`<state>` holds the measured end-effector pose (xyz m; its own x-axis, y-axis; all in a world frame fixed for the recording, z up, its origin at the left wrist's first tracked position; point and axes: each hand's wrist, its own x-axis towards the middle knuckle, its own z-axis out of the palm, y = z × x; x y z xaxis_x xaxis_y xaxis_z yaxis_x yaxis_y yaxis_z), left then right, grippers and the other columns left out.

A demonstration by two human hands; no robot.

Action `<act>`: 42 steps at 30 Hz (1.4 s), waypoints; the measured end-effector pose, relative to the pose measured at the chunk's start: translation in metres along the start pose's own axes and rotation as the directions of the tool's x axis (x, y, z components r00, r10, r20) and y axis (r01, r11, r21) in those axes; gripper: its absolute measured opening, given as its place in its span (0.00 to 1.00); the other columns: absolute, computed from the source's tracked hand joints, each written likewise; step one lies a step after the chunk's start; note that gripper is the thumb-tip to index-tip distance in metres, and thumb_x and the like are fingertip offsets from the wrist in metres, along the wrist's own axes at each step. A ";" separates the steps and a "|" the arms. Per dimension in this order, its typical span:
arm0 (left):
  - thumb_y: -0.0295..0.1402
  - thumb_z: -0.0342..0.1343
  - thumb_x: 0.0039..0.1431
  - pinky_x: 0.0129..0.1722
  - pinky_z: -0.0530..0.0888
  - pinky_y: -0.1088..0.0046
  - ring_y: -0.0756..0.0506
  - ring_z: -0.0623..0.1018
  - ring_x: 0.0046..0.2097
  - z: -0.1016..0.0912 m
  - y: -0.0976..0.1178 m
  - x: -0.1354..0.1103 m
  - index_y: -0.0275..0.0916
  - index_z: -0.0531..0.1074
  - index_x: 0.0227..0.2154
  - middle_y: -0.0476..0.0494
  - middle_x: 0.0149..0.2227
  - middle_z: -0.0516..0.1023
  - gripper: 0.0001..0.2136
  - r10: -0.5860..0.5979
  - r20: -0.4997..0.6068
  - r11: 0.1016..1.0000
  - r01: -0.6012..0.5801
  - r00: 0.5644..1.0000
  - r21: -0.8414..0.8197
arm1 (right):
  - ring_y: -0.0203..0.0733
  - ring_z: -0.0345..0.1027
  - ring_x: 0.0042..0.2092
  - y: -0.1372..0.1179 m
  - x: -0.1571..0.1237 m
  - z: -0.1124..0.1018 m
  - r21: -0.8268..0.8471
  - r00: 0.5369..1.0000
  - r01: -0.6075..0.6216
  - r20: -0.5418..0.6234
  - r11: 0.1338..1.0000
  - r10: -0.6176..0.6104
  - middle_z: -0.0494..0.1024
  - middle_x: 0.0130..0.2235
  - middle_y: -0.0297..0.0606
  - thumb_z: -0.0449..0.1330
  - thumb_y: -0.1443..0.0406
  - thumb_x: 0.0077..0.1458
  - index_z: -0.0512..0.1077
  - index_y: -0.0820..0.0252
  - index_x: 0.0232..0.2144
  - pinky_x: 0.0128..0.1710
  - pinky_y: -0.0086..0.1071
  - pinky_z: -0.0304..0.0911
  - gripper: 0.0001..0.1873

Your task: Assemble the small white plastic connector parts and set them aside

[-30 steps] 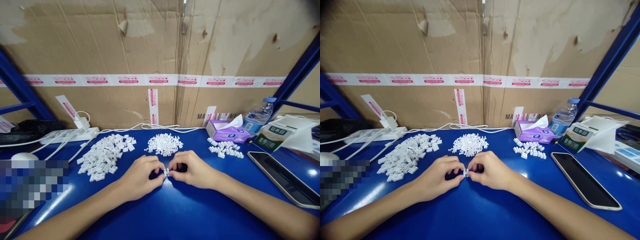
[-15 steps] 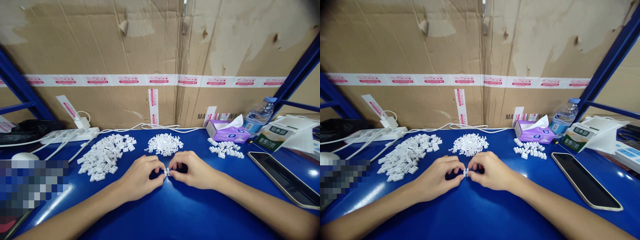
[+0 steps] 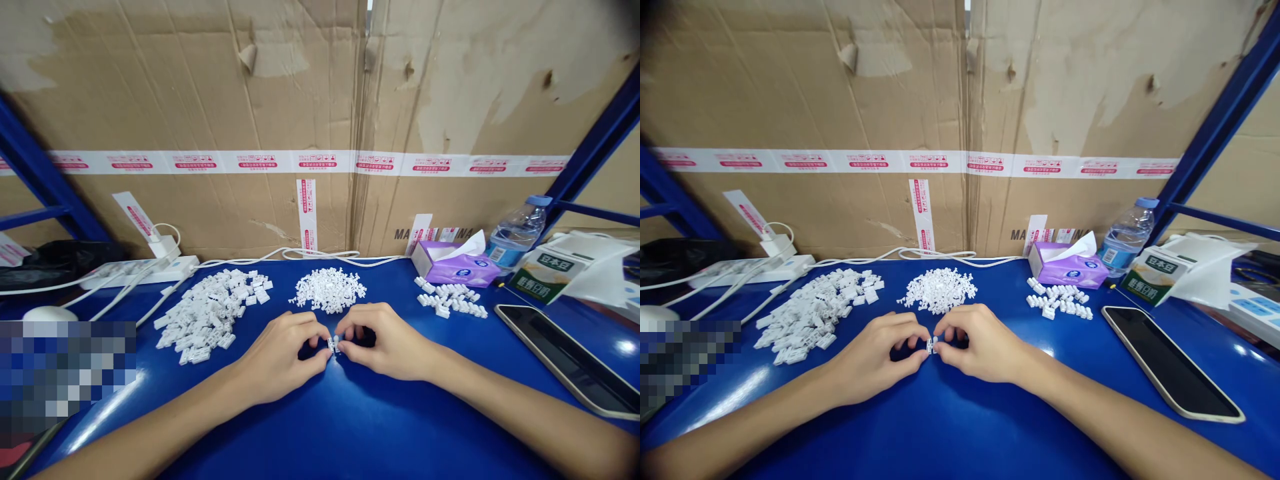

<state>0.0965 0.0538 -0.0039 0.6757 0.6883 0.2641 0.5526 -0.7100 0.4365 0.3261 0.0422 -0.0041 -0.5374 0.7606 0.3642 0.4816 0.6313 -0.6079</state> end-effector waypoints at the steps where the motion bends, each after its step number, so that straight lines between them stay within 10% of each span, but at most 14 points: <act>1: 0.31 0.58 0.61 0.37 0.65 0.68 0.48 0.73 0.32 0.000 0.000 0.000 0.42 0.77 0.36 0.51 0.32 0.74 0.04 0.004 -0.002 1.000 -0.004 1.000 -0.003 | 0.35 0.69 0.30 0.000 0.000 0.000 0.006 1.000 -0.002 -0.004 1.000 0.002 0.76 0.30 0.32 0.64 0.66 0.57 0.78 0.59 0.37 0.33 0.30 0.64 0.05; 21: 0.33 0.58 0.63 0.33 0.67 0.70 0.48 0.72 0.31 0.000 -0.001 0.000 0.41 0.79 0.40 0.50 0.31 0.73 0.07 0.000 -0.020 1.000 -0.001 1.000 -0.022 | 0.41 0.69 0.41 0.002 0.000 0.003 -0.057 0.999 0.047 -0.003 0.997 -0.047 0.78 0.37 0.34 0.64 0.71 0.54 0.73 0.57 0.38 0.45 0.37 0.63 0.09; 31: 0.32 0.54 0.63 0.32 0.67 0.69 0.48 0.71 0.28 -0.025 -0.041 0.014 0.39 0.80 0.39 0.49 0.29 0.73 0.10 -0.074 -0.257 0.979 0.119 0.964 0.163 | 0.41 0.70 0.44 0.014 -0.002 -0.010 -0.042 1.000 -0.003 0.000 0.999 0.003 0.80 0.41 0.36 0.66 0.69 0.54 0.73 0.57 0.44 0.46 0.35 0.65 0.14; 42: 0.31 0.54 0.63 0.31 0.65 0.70 0.47 0.71 0.28 -0.022 -0.047 0.015 0.42 0.82 0.37 0.48 0.30 0.73 0.10 -0.123 -0.174 0.972 0.154 0.977 0.176 | 0.40 0.72 0.42 0.016 0.000 -0.010 -0.028 1.000 0.003 -0.011 1.000 -0.004 0.80 0.41 0.37 0.67 0.70 0.52 0.74 0.58 0.43 0.45 0.36 0.66 0.14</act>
<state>0.0706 0.1008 -0.0017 0.5073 0.7859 0.3534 0.7271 -0.6105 0.3140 0.3406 0.0534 -0.0070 -0.5315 0.7600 0.3741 0.4991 0.6378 -0.5867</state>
